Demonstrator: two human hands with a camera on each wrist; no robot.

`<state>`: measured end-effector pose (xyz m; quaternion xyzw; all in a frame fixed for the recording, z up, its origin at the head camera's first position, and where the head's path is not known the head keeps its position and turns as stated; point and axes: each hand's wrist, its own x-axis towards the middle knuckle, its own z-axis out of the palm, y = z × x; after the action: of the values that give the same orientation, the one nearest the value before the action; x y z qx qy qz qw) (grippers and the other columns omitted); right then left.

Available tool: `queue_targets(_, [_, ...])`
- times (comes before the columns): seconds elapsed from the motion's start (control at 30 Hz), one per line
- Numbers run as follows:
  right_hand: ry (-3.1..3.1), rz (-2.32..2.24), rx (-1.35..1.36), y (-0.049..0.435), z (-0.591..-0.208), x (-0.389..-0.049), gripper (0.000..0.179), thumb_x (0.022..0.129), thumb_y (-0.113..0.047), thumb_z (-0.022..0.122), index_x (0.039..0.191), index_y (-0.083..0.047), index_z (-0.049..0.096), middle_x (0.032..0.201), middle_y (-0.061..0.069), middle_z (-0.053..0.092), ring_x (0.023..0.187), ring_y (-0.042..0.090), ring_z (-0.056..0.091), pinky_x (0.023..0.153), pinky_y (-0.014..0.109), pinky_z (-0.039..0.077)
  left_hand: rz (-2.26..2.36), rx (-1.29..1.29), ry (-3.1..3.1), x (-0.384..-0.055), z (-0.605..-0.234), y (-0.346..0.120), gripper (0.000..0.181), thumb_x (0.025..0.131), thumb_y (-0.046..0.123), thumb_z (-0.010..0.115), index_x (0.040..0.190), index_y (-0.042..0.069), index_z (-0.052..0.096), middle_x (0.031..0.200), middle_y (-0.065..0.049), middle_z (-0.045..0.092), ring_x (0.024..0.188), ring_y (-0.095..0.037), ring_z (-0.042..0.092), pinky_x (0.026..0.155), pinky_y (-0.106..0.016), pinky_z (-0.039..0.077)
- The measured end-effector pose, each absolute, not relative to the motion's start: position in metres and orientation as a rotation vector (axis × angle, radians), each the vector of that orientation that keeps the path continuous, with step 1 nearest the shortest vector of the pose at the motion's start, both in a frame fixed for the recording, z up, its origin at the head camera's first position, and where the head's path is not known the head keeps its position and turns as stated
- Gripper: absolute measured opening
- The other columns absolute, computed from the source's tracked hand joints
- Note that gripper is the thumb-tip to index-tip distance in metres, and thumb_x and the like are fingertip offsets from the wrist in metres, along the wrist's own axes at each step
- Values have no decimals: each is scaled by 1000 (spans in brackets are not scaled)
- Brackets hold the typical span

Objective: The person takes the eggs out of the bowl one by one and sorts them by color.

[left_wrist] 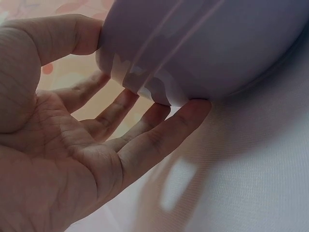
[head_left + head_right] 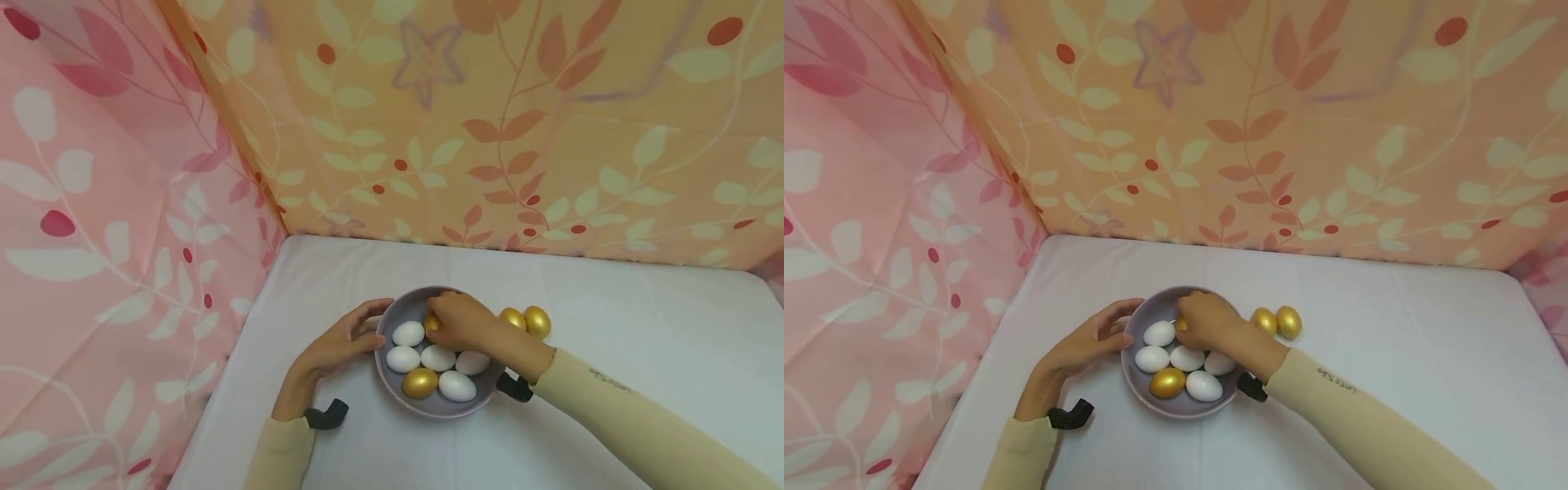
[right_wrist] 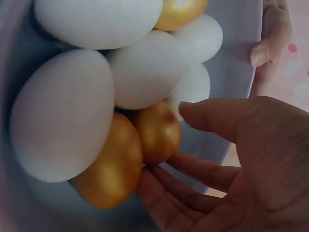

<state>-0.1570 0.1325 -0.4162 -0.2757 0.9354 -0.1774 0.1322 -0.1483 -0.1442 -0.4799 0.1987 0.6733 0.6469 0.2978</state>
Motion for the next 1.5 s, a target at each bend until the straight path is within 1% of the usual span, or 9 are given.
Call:
queue_targets(0.3, [2686, -446, -816, 124, -416, -155, 22, 89, -9, 75, 109, -5, 68, 95, 7, 59, 76, 18, 54, 72, 34, 49, 1721, 528, 1793, -149, -481, -142, 66, 102, 8, 66, 161, 22, 39, 166, -11, 38, 153, -39, 43, 108, -37, 55])
queue_targets(0.53, [2642, -438, -802, 124, -420, -158, 36, 86, -5, 75, 121, -2, 69, 104, 10, 62, 82, 19, 55, 77, 37, 51, 1715, 543, 1794, -148, -481, -139, 66, 102, 7, 65, 161, 21, 39, 166, -9, 39, 153, -38, 43, 108, -34, 54])
queue_targets(0.7, [2633, -429, -787, 125, -421, -158, 36, 84, -7, 77, 120, -3, 70, 100, 7, 65, 84, 20, 54, 77, 37, 49, 1713, 538, 1795, -145, -480, -137, 66, 103, 7, 64, 161, 21, 38, 167, -9, 38, 154, -39, 42, 109, -36, 54])
queue_targets(0.83, [2649, -467, -827, 124, -418, -158, 33, 82, -7, 77, 114, -7, 71, 94, 4, 64, 81, 19, 54, 73, 34, 47, 1706, 505, 1826, -141, -479, -143, 66, 103, 6, 64, 161, 24, 39, 167, -8, 38, 154, -39, 42, 109, -37, 54])
queue_targets(0.9, [2653, -514, -840, 123, -415, -159, 33, 82, -7, 77, 114, -7, 70, 95, 4, 65, 82, 18, 55, 74, 34, 48, 1702, 499, 1841, -140, -480, -146, 67, 103, 6, 64, 161, 24, 39, 167, -8, 38, 154, -39, 42, 109, -37, 55])
queue_targets(1.1, [2662, -662, -714, 134, -407, -157, 40, 87, -12, 76, 126, -9, 69, 113, 6, 68, 92, 21, 58, 83, 36, 49, 1718, 521, 1813, -142, -484, -146, 66, 103, 7, 65, 161, 24, 39, 167, -8, 38, 154, -39, 43, 107, -38, 56])
queue_targets(1.33, [2637, -950, -787, 157, -405, -155, 42, 85, -8, 77, 126, -6, 68, 119, 8, 71, 105, 23, 63, 95, 42, 52, 1717, 547, 1802, -147, -485, -143, 66, 103, 8, 65, 162, 23, 38, 168, -8, 38, 154, -38, 43, 105, -37, 57])
queue_targets(1.43, [2615, -1084, -775, 164, -407, -151, 42, 88, -8, 77, 129, -6, 67, 123, 9, 72, 110, 25, 65, 95, 43, 56, 1707, 548, 1819, -147, -484, -145, 66, 103, 10, 66, 162, 23, 38, 168, -8, 38, 153, -39, 43, 105, -38, 57])
queue_targets(1.5, [2591, -1186, -725, 169, -408, -147, 43, 90, -8, 77, 132, -6, 66, 126, 10, 71, 114, 27, 67, 94, 40, 60, 1700, 553, 1825, -148, -483, -145, 66, 103, 10, 66, 161, 23, 38, 168, -8, 38, 154, -39, 43, 106, -39, 57])
